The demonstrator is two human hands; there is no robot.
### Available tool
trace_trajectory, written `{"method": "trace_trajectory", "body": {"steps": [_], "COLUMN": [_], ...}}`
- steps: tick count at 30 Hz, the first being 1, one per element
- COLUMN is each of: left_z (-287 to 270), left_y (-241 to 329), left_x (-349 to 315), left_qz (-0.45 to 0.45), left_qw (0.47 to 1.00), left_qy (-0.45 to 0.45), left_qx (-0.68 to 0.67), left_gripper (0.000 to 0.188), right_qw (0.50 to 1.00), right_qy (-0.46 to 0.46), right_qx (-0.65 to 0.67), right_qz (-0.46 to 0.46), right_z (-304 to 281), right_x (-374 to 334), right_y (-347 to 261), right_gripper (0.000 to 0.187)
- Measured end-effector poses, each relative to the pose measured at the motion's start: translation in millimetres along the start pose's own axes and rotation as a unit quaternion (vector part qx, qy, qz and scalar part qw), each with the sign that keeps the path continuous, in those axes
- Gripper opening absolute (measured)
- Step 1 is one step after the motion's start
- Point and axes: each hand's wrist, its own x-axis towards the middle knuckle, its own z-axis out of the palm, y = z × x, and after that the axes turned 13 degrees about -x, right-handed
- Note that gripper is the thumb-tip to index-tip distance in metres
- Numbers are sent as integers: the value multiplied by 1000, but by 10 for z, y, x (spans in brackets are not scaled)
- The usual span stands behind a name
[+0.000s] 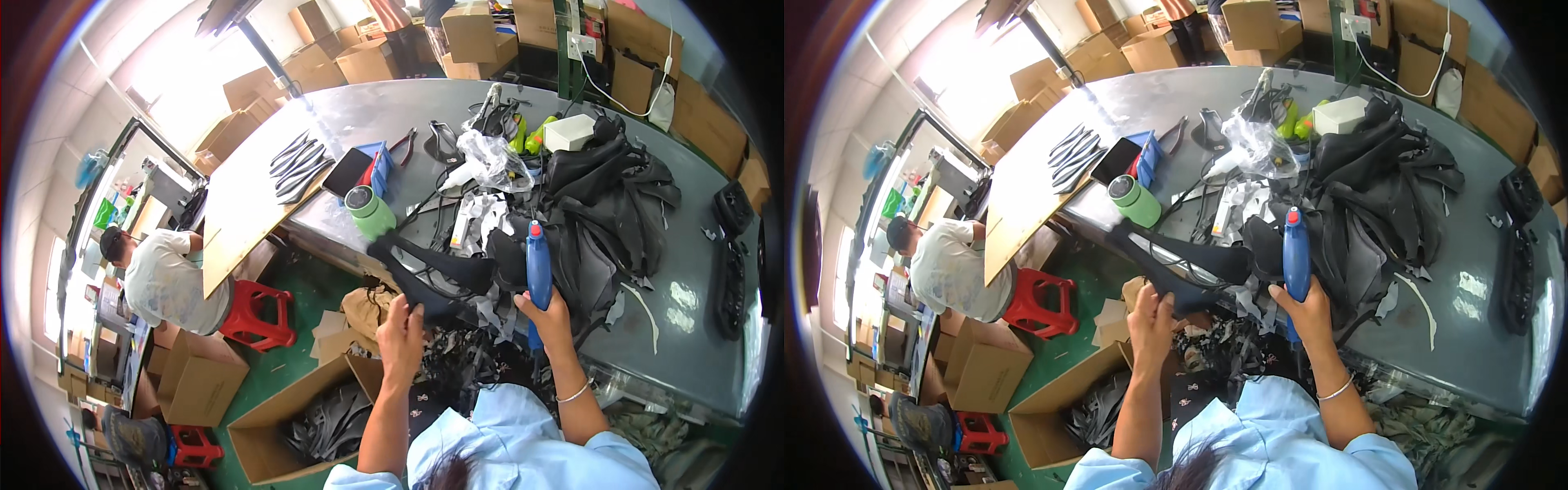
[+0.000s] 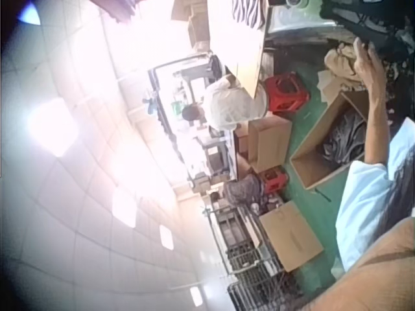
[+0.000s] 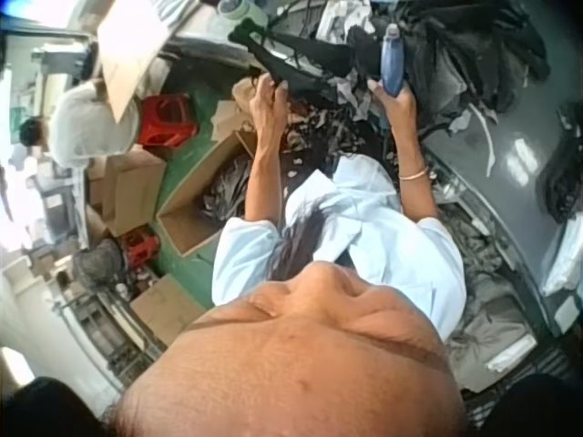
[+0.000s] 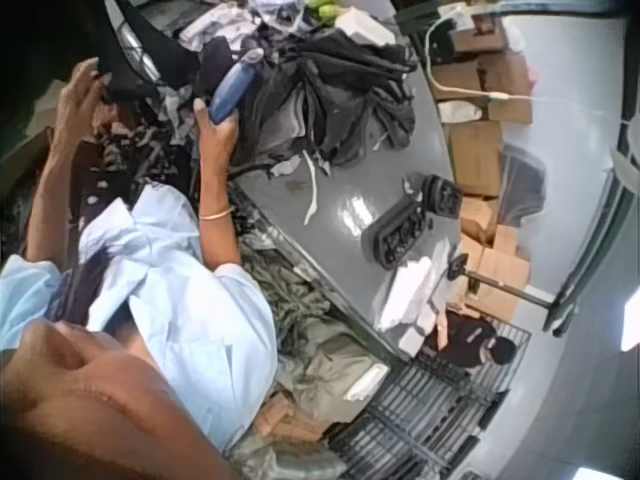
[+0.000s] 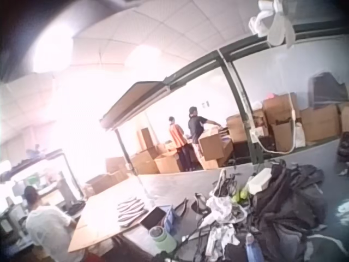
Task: The person uses a blue handheld electric trimmer to cut and shape a black flexible material, likely fabric or synthetic leather. They hold the material with one hand and guide the tool along the edges with the other, repeatedly trimming the piece and discarding the cut-off strips onto the table.
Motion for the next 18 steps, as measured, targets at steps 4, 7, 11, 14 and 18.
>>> {"method": "trace_trajectory", "body": {"steps": [4, 7, 11, 14, 18], "left_z": [-131, -84, 61, 144, 128], "left_y": [154, 165, 96, 53, -28], "left_x": [12, -122, -380, -515, -526], "left_qz": [-170, -229, -301, -313, -338], "left_qw": [976, 955, 912, 909, 912], "left_qy": [-24, -78, -139, -119, -128], "left_qx": [-138, -172, -244, -248, -194], "left_gripper": [29, 22, 29, 31, 26], "right_qw": [1000, 992, 995, 999, 980], "right_qy": [-3, -23, 25, 6, 62], "right_qx": [-14, 109, 94, 34, -167], "right_qz": [7, 52, 35, 14, -85], "right_z": [-25, -19, -20, -78, -78], "right_x": [26, -16, 88, 20, -63], "right_y": [-63, -175, -206, -336, -341], "right_gripper": [41, 38, 35, 33, 34]}}
